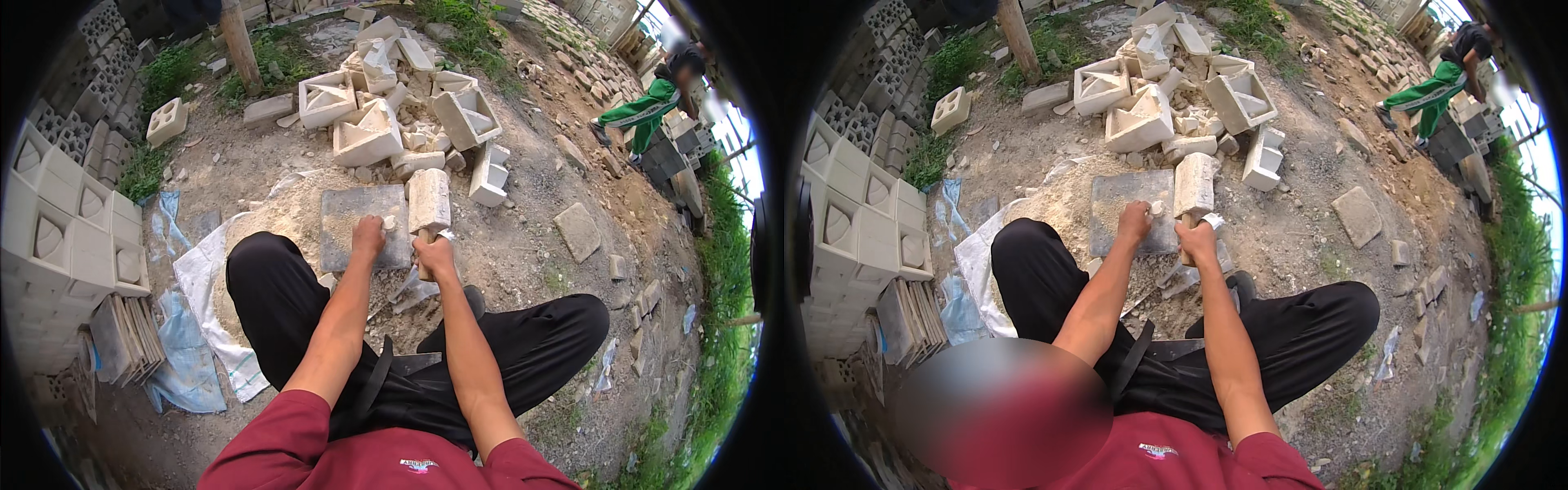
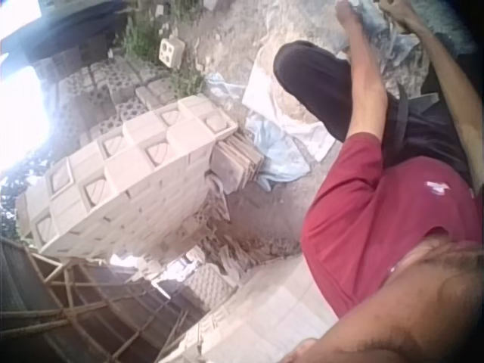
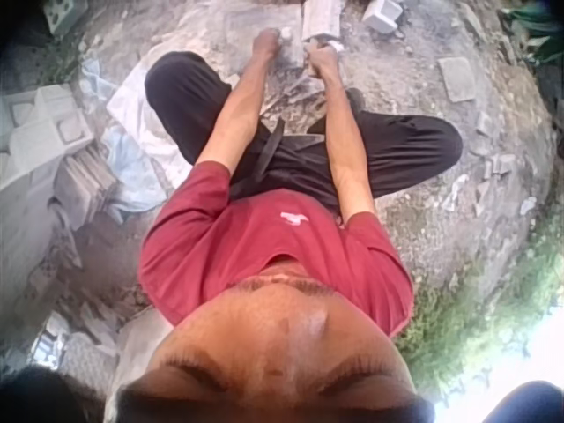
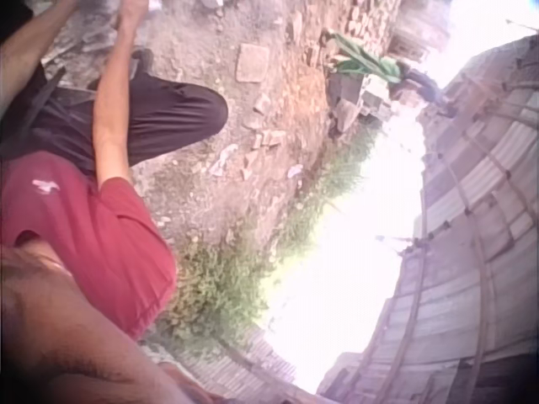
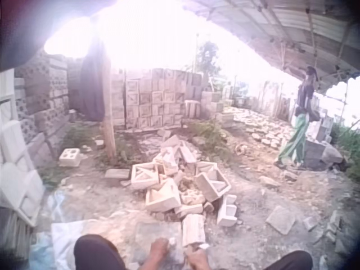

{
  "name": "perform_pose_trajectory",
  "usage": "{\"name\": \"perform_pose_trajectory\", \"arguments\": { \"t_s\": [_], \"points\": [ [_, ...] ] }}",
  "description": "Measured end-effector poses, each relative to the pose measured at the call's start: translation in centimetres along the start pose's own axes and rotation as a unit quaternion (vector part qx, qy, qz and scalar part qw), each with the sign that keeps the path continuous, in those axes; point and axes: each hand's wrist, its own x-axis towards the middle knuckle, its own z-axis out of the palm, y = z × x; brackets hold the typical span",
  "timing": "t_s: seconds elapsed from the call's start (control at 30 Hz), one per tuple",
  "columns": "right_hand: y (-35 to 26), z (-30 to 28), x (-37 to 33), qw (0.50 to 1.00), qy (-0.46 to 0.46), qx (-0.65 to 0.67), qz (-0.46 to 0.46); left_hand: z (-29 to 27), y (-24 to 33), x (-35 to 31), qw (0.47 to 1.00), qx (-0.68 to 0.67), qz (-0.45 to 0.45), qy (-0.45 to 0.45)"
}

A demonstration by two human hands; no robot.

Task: The person shapes a small stone block by striking it with another stone and then uses a flat stone to grind the surface of a larger concrete block.

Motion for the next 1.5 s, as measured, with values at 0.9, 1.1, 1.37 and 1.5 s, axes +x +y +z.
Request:
{"name": "perform_pose_trajectory", "arguments": {
  "t_s": [0.9, 1.1, 1.37, 1.5],
  "points": [
    [-3.2, 1.4, 0.0, 0.965, 0.132, -0.050, -0.223, -0.8, 0.4, -1.6, 1.000, 0.016, -0.019, -0.016],
    [-0.5, 2.4, -0.5, 0.978, 0.088, -0.073, -0.175, -1.9, -0.7, -1.7, 0.998, 0.045, -0.033, -0.035],
    [6.5, 3.5, 2.5, 0.989, 0.072, -0.089, -0.091, -6.1, -3.6, -2.5, 0.972, 0.032, -0.211, 0.104],
    [7.1, 4.8, 2.8, 0.990, 0.043, -0.115, -0.066, -7.3, -7.5, -5.2, 0.938, 0.043, -0.330, 0.097]
  ]
}}
